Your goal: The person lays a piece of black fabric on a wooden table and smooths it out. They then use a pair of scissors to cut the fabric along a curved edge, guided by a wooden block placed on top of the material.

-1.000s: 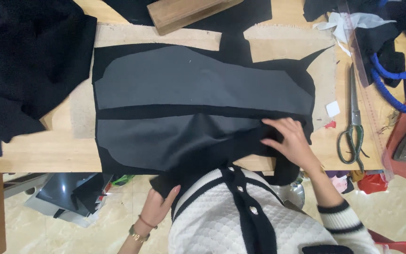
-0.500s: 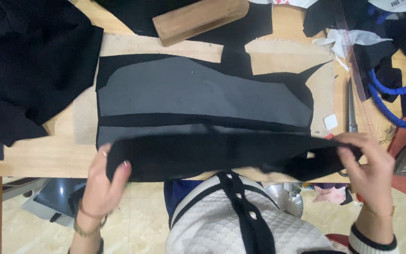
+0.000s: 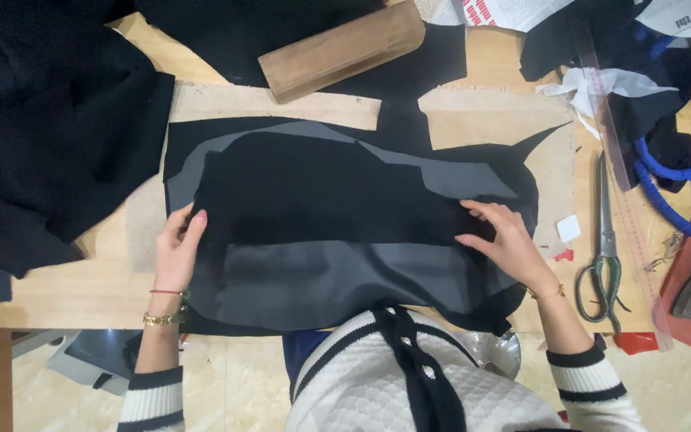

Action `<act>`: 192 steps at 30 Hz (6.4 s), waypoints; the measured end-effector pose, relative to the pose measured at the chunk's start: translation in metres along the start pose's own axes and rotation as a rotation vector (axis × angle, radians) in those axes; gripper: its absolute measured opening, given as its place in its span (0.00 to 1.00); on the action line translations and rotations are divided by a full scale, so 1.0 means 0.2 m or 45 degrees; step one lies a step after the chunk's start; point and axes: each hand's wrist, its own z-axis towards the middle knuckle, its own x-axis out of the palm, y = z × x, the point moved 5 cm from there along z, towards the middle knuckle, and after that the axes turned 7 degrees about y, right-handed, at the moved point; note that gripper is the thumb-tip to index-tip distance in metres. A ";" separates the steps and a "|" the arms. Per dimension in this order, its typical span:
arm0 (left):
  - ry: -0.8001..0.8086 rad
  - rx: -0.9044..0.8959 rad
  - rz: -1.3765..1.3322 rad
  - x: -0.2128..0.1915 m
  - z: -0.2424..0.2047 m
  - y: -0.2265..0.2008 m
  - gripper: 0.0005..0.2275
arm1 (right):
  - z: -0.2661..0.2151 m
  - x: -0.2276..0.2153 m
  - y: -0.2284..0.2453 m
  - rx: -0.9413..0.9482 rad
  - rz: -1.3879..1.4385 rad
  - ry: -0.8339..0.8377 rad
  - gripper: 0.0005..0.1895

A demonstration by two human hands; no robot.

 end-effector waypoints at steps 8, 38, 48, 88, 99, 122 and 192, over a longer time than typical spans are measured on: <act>-0.250 0.096 0.469 0.05 0.25 0.08 0.13 | -0.01 -0.05 0.00 0.310 0.094 0.201 0.34; -0.098 0.024 0.104 -0.08 0.30 -0.06 0.19 | 0.31 -0.16 -0.28 0.599 0.300 0.071 0.31; -0.063 -0.458 -0.962 -0.03 0.29 -0.26 0.15 | 0.14 -0.31 -0.28 0.530 0.668 -0.033 0.34; -0.158 -0.252 0.127 -0.23 0.26 0.29 0.09 | 0.09 -0.04 -0.62 0.519 0.782 -0.251 0.17; -0.206 -0.082 0.278 -0.17 0.25 0.11 0.08 | 0.12 -0.08 -0.52 0.499 0.682 -0.315 0.17; -0.049 -0.204 0.569 -0.19 0.25 0.20 0.21 | 0.07 -0.09 -0.63 0.538 0.384 -0.361 0.10; -0.235 0.172 0.475 0.06 -0.06 -0.10 0.16 | 0.10 0.20 -0.09 -0.259 -0.223 -0.487 0.17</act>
